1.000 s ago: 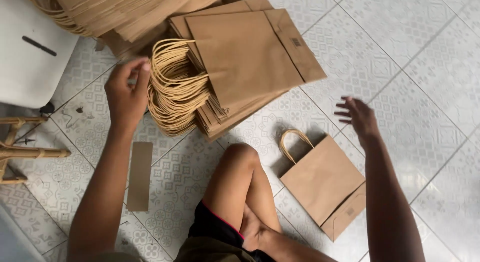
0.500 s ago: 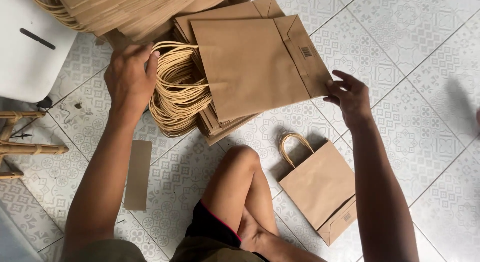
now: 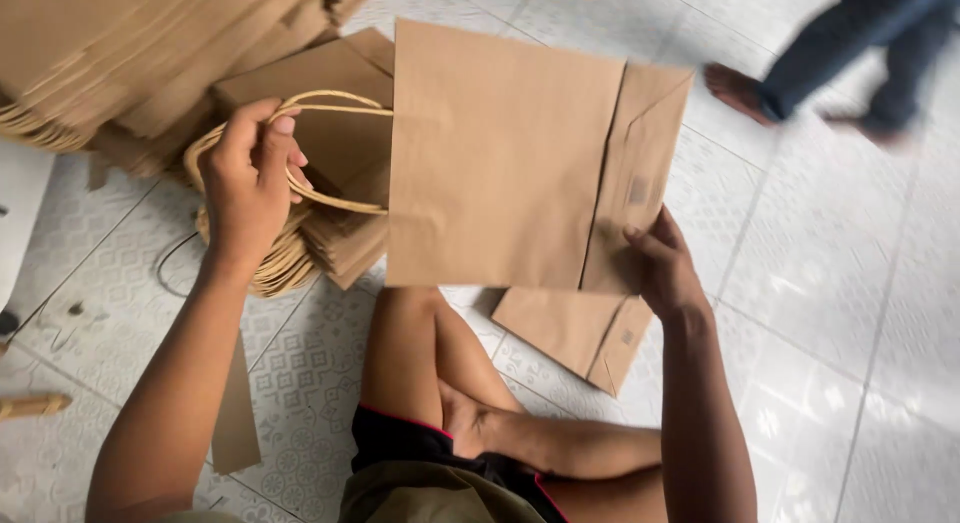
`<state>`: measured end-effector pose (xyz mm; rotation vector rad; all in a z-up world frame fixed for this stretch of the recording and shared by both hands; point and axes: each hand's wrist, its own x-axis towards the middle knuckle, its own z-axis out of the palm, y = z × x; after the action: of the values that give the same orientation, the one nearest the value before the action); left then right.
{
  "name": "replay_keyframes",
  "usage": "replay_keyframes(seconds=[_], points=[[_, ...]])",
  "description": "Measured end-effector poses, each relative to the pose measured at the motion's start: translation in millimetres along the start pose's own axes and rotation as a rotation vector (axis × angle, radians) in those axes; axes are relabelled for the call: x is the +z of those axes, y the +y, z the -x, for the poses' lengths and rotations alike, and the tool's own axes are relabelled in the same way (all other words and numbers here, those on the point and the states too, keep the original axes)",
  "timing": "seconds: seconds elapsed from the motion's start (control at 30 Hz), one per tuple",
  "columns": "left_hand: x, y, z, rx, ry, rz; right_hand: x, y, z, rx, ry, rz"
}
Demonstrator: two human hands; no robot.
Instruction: The person is taking paper bags from a stack, opening them to shape the bottom, and then folding them flat again.
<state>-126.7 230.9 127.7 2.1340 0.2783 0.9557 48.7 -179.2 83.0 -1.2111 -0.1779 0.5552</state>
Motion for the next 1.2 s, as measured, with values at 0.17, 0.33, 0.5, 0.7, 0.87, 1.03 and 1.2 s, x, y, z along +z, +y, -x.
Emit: replay_keyframes(seconds=[0.17, 0.33, 0.5, 0.7, 0.87, 1.03, 1.2], points=[[55.0, 14.4, 4.6, -0.013, -0.214, 0.218, -31.0, 0.4, 88.0, -0.12, 0.276, 0.169], [80.9, 52.3, 10.2, -0.217, -0.394, 0.337, -94.0, 17.6, 164.8, -0.159, 0.4, 0.189], [95.5, 72.0, 21.1, -0.35, -0.482, 0.383, -94.4, 15.7, 226.5, -0.189, 0.499, 0.169], [88.2, 78.5, 36.9, -0.35, -0.574, 0.488, -94.1, 22.3, 265.0, -0.25, 0.466, 0.23], [67.2, 90.8, 52.2, -0.27, -0.62, 0.453, -84.6, 27.6, 288.8, -0.276, 0.461, 0.214], [61.3, 77.6, 54.5, -0.256, -0.521, 0.503, -86.2, 39.4, 297.7, -0.231, 0.529, 0.26], [85.0, 43.5, 55.7, -0.219, -0.453, 0.607, -104.3, 54.0, 284.3, -0.266, 0.564, 0.275]])
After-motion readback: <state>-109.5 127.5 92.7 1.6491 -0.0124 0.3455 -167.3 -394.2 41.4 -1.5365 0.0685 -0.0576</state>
